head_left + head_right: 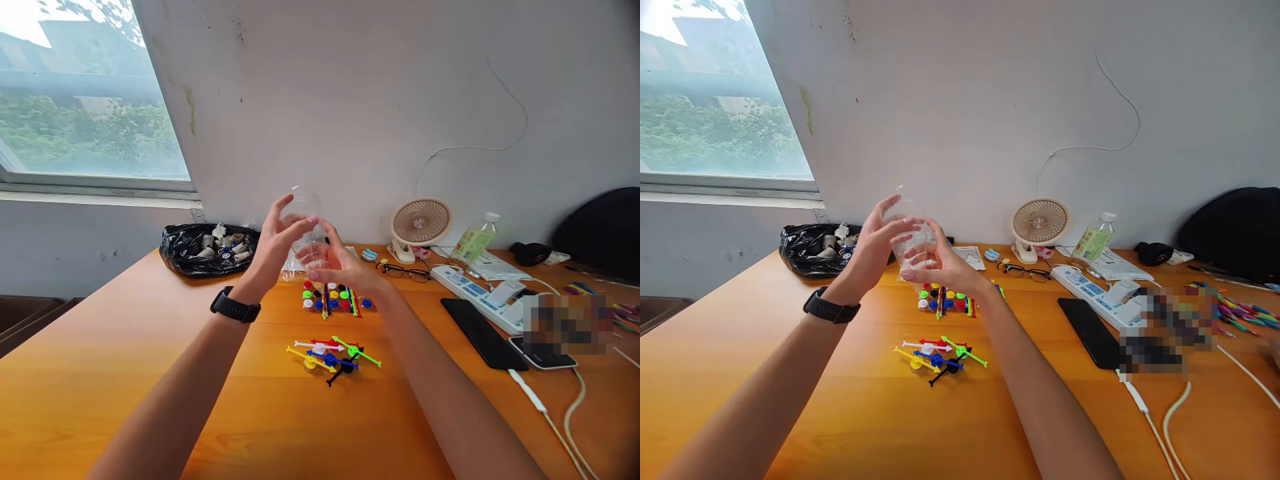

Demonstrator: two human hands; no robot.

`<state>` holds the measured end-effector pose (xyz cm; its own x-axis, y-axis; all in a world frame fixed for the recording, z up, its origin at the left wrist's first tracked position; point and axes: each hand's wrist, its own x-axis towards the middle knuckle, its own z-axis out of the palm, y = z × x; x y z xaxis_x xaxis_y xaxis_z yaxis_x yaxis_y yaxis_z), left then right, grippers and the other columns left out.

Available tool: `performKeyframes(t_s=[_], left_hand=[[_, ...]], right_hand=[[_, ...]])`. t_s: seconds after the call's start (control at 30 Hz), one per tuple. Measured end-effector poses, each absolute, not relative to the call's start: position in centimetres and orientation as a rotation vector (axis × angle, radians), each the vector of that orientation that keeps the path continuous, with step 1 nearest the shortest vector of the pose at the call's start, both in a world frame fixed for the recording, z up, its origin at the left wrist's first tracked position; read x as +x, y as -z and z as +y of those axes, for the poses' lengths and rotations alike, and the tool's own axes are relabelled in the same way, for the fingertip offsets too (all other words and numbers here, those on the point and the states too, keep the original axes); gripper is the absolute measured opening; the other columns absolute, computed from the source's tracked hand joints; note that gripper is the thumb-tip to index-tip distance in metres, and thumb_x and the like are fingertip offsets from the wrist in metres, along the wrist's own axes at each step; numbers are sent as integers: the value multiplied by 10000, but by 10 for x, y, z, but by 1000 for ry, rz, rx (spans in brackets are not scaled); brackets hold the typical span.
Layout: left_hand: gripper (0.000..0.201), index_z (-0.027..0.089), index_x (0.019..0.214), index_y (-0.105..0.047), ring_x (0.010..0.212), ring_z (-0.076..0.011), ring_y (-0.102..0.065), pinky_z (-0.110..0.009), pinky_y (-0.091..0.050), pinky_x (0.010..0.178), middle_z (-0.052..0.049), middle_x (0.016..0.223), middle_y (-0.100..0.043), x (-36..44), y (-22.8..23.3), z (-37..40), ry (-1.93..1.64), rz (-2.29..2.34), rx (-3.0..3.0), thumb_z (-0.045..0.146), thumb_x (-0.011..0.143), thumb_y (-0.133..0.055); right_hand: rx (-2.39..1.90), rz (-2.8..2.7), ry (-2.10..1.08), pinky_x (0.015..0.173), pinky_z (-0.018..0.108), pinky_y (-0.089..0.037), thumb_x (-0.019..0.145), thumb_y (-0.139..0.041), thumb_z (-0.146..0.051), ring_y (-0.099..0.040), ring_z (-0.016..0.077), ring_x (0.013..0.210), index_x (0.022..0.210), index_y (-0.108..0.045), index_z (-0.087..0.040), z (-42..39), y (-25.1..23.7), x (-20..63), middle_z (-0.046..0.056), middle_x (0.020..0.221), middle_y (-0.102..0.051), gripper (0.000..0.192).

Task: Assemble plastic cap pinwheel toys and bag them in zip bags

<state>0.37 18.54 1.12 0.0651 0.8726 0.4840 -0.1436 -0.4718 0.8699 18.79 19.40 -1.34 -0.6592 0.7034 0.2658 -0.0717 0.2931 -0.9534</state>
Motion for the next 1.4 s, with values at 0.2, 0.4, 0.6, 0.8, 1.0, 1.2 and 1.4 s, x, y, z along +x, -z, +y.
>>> performKeyframes(t_s=[0.2,0.4,0.6,0.8,1.0,1.2,1.4], left_hand=[[1050,311,1623,-143,1224,-322,-665,-506,-521,1022,-150,1369,-653,-1,-8,187,-1344,718,1583,486,838,-819],[1015,238,1610,-226,1050,-267,-699,-452,-520,955,-123,1193,-699,-4,-12,184,-1222,776,1561,363,816,-847],[929,264,1590,-264,1084,-266,-659,-458,-469,972,-97,1172,-697,-31,-12,193,-1140,964,1629,388,849,-810],[835,306,1556,-315,1063,-251,-644,-390,-484,872,-77,1151,-668,-44,4,205,-1052,919,1648,412,864,-770],[794,317,1555,-376,953,-199,-624,-326,-490,822,-45,1083,-642,-48,20,214,-991,863,1602,384,861,-755],[855,305,1614,-318,985,-206,-633,-328,-485,845,-46,1078,-654,-54,29,218,-883,781,1595,317,868,-736],[841,307,1600,-391,1115,-269,-649,-424,-490,974,-87,1211,-687,-62,22,211,-723,759,1726,314,846,-765]], right_hand=[[-576,-1817,-1353,1070,495,-544,831,-858,-465,-599,275,1262,1658,-26,-376,193,14,183,106,1384,-590,1177],[-819,-2072,-1283,1103,463,-500,800,-861,-528,-550,274,1355,1659,-87,-384,192,4,199,110,1533,-501,1165],[-1413,-2798,-1084,727,304,-525,690,-868,-638,-689,258,946,1101,-750,-204,197,5,218,92,1128,-733,610],[-1594,-3068,-1313,631,269,-435,546,-938,-527,-676,214,823,766,-740,-185,211,46,197,17,798,-732,452],[-1365,-3029,-1496,653,263,-429,568,-922,-510,-644,177,775,765,-709,-174,217,52,197,-6,757,-702,445],[-1093,-2873,-1653,659,249,-436,772,-806,-430,-613,150,756,843,-696,-162,214,34,217,0,793,-693,298],[-798,-2519,-1757,671,247,-469,910,-747,-435,-582,127,754,914,-644,-174,201,0,235,13,871,-672,281]])
